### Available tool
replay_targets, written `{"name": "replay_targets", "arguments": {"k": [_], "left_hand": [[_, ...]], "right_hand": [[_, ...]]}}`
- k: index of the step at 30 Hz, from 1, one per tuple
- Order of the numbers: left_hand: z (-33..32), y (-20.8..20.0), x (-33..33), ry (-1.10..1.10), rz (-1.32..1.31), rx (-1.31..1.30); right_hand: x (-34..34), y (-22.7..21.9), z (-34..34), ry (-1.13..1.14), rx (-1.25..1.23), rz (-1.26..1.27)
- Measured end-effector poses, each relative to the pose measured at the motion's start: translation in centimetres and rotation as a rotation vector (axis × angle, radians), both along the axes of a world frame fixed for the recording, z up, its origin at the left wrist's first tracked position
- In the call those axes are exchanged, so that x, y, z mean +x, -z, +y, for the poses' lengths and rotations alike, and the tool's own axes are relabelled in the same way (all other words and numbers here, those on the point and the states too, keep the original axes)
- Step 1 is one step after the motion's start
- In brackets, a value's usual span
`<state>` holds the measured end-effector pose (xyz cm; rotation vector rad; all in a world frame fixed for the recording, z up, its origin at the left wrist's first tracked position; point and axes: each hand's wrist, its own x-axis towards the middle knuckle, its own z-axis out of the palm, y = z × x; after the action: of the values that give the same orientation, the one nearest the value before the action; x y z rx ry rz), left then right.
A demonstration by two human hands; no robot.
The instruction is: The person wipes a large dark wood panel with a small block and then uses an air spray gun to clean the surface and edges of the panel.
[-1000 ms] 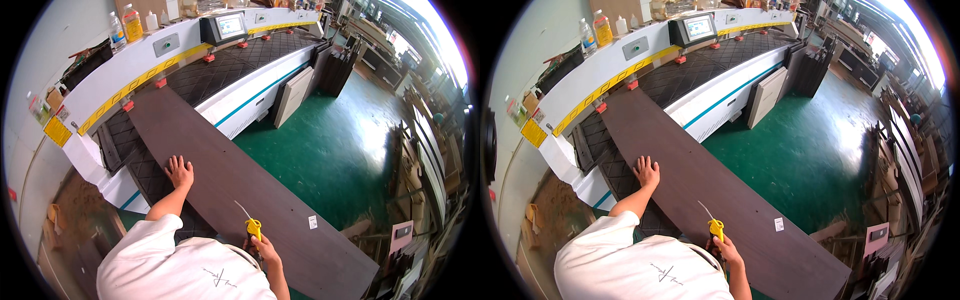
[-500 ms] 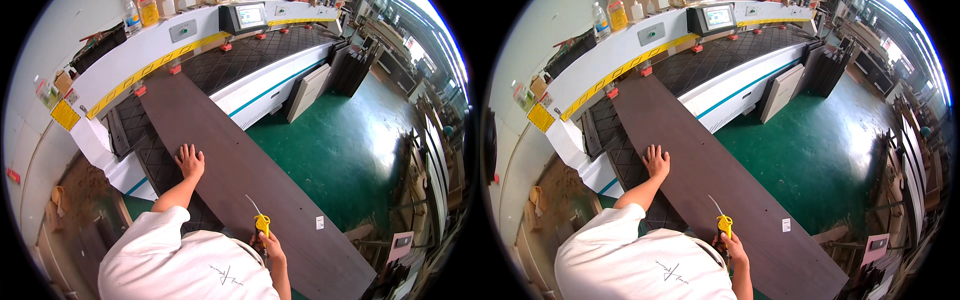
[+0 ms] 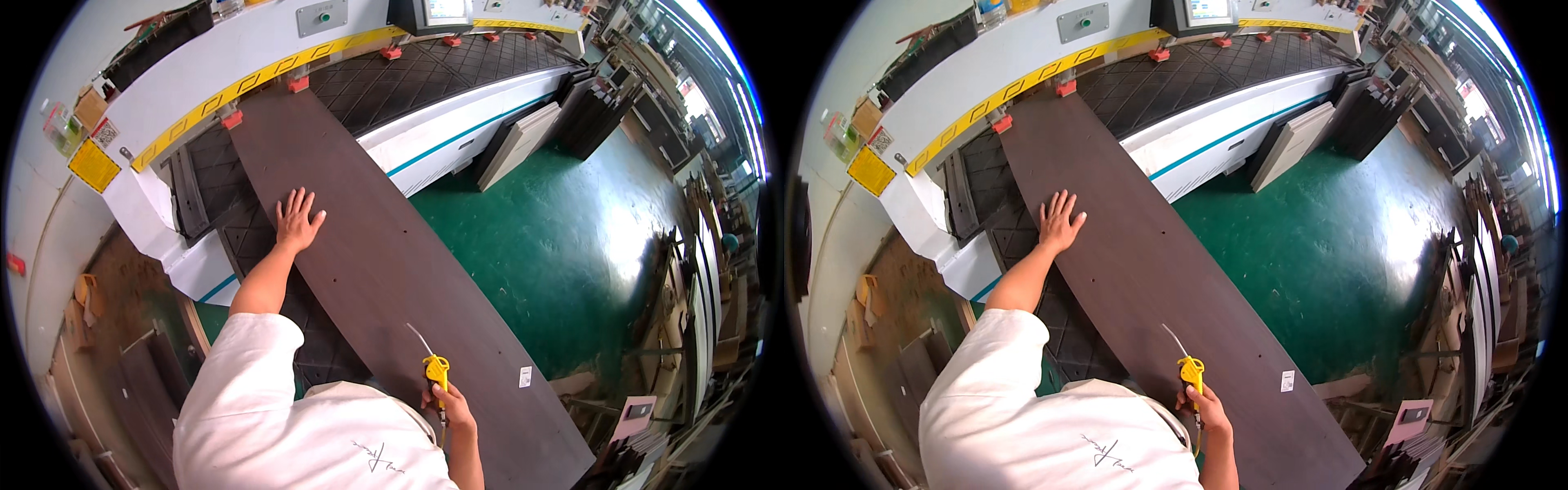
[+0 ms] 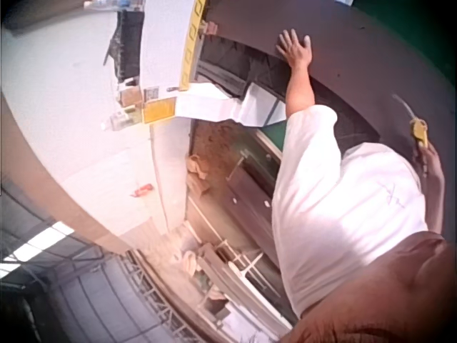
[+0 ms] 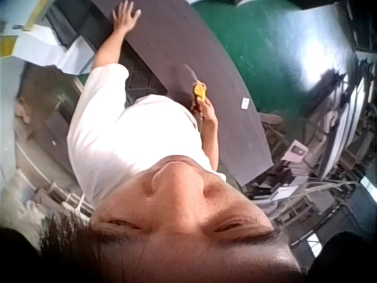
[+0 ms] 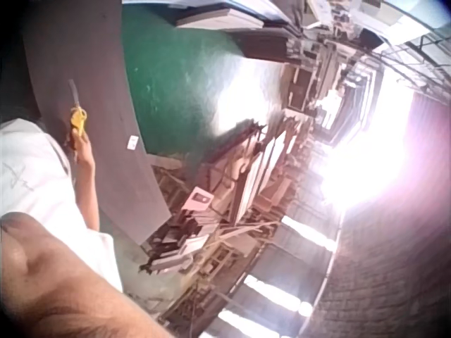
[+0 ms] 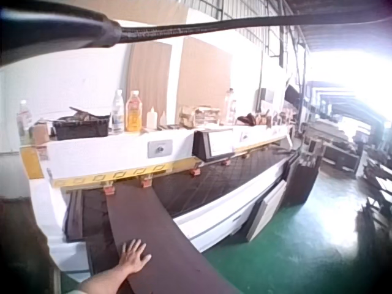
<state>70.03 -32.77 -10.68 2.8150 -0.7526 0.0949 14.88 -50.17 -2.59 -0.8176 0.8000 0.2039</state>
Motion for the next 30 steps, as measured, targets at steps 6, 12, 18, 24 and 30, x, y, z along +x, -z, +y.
{"name": "replay_targets", "arguments": {"k": [6, 12, 18, 24, 30], "left_hand": [[-0.2, 1.8, 2.3, -0.218, -0.059, -0.111], [-0.4, 1.1, 2.5, -0.305, -0.077, -0.117], [-0.1, 0.8, 2.6, -0.300, -0.077, -0.119], [0.3, 0.8, 2.7, -0.276, -0.083, -0.196], [0.3, -0.1, 2.9, -0.247, -0.059, -0.238]], "right_hand": [[7.2, -1.2, -1.7, 0.230, 0.084, -0.124], [19.9, 0.3, 0.9, 0.551, 0.481, -0.426], [28.9, 1.6, 2.2, 0.288, 0.695, -0.401], [48.9, -0.4, 0.1, -0.012, 0.513, -0.300], [72.7, 0.1, 1.0, -0.191, -0.157, -0.219]]}}
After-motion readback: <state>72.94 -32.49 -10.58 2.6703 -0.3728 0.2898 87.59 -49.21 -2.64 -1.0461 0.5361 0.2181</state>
